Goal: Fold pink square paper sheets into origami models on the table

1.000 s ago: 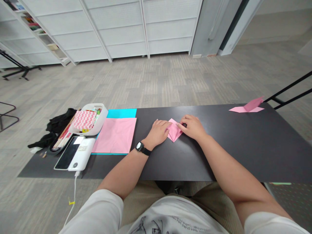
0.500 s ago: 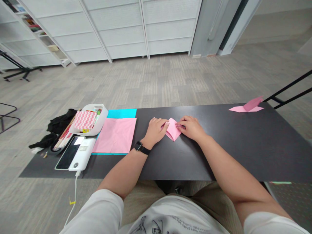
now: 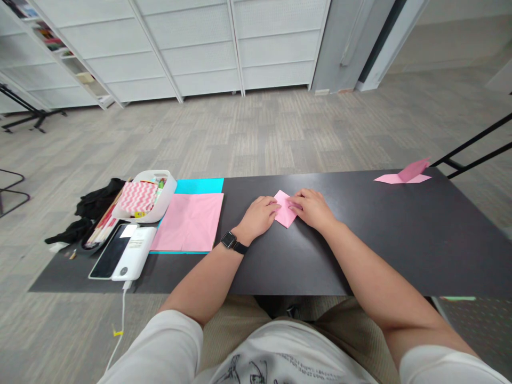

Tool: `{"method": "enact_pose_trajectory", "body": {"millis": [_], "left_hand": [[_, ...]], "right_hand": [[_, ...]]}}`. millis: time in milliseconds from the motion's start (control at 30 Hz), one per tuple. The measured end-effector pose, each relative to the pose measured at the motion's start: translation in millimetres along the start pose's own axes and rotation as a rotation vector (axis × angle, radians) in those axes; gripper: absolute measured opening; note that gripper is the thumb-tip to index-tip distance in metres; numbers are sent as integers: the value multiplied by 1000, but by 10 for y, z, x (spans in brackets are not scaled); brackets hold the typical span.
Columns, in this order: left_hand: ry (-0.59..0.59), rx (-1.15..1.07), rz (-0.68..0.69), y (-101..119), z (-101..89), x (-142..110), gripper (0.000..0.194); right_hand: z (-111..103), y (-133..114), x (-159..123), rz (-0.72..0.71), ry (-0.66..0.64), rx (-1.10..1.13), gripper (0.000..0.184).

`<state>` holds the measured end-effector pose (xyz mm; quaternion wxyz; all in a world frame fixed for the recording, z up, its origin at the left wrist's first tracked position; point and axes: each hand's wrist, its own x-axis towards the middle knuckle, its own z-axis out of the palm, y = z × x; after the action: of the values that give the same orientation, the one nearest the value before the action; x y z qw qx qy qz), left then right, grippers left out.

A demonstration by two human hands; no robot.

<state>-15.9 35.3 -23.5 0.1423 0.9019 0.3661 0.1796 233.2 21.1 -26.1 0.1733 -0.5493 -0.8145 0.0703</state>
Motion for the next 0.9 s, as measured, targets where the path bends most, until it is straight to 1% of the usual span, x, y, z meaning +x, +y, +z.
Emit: {"method": "enact_pose_trajectory", "body": {"millis": [100, 267, 400, 467, 533, 600, 667, 767, 900], "left_hand": [[-1, 0, -24, 39, -23, -13, 28], [-2, 18, -60, 88, -20, -46, 42], [-5, 39, -79, 111, 3, -68, 52], [-7, 35, -62, 119, -16, -69, 55], [-11, 9, -11, 117, -56, -63, 57], [-29, -31, 47, 102, -100, -53, 54], [-58, -65, 76, 74, -131, -43, 44], [-82, -97, 74, 17, -138, -32, 30], [-85, -124, 64, -55, -116, -19, 22]], "right_hand": [[1, 3, 5, -43, -42, 48, 26], [-21, 27, -20, -96, -92, 125, 27], [-54, 44, -57, -130, -118, 151, 36], [-59, 51, -68, -136, -125, 164, 41], [-58, 62, -74, -136, -132, 178, 43], [-56, 81, -75, -139, -138, 192, 46], [-57, 109, -75, -148, -144, 212, 48], [-67, 153, -78, -173, -147, 253, 51], [-84, 179, -82, -173, -150, 272, 51]]}}
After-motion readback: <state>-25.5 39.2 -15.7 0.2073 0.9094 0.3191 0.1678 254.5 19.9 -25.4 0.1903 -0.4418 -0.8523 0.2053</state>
